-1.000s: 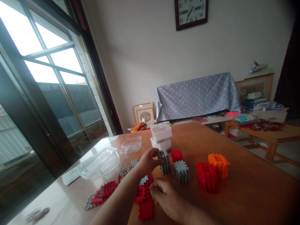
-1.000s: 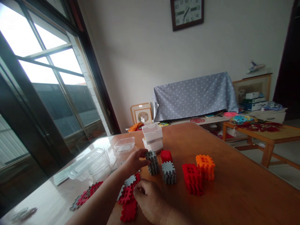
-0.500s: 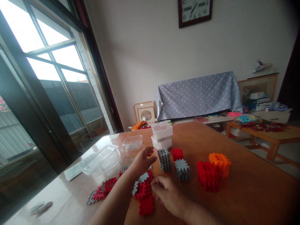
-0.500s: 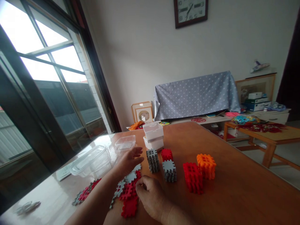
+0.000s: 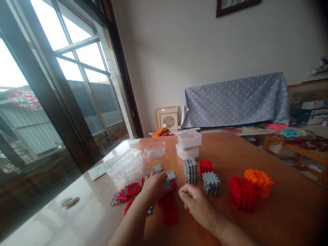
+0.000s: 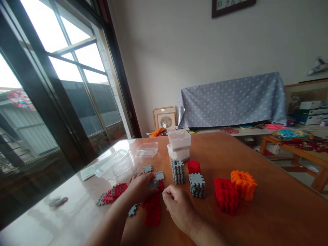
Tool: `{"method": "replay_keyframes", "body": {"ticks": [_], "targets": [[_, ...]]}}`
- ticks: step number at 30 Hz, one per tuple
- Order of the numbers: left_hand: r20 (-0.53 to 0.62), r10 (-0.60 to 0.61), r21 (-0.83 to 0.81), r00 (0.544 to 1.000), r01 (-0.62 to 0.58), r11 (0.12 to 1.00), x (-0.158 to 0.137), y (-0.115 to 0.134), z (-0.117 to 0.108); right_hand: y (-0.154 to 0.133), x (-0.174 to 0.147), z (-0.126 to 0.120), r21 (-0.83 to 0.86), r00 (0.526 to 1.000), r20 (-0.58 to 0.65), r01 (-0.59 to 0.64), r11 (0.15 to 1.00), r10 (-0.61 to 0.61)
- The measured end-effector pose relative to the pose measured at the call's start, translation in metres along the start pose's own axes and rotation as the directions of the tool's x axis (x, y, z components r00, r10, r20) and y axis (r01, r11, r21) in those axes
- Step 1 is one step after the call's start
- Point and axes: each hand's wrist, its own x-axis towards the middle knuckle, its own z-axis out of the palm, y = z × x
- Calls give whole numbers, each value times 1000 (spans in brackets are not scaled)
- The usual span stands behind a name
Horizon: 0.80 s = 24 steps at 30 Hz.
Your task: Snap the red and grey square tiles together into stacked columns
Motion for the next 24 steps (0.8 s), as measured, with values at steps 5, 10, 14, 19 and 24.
{"method": "replay_keyframes", "body": {"ticks": [5, 10, 14, 19, 24], "targets": [[-11, -2, 51, 1000, 2, 999, 4, -1, 2, -2, -1, 0, 10, 1000, -9, -1, 1000, 1], [-82, -44, -334, 996, 14, 942, 12, -4, 3, -10, -5, -2, -9, 1000, -20, 4, 1000, -5], [83, -76, -904, 994, 107, 414, 11, 7, 0, -18, -9, -5, -44, 988, -106, 110, 993, -114], [242, 69, -962, 968, 249, -111, 3, 26, -3, -17, -6, -14, -78, 941, -306, 124, 989, -142], [274, 154, -938, 949, 299, -177, -4, 37, -4, -19, -1, -20, -156, 927, -329, 134, 979, -179]]}}
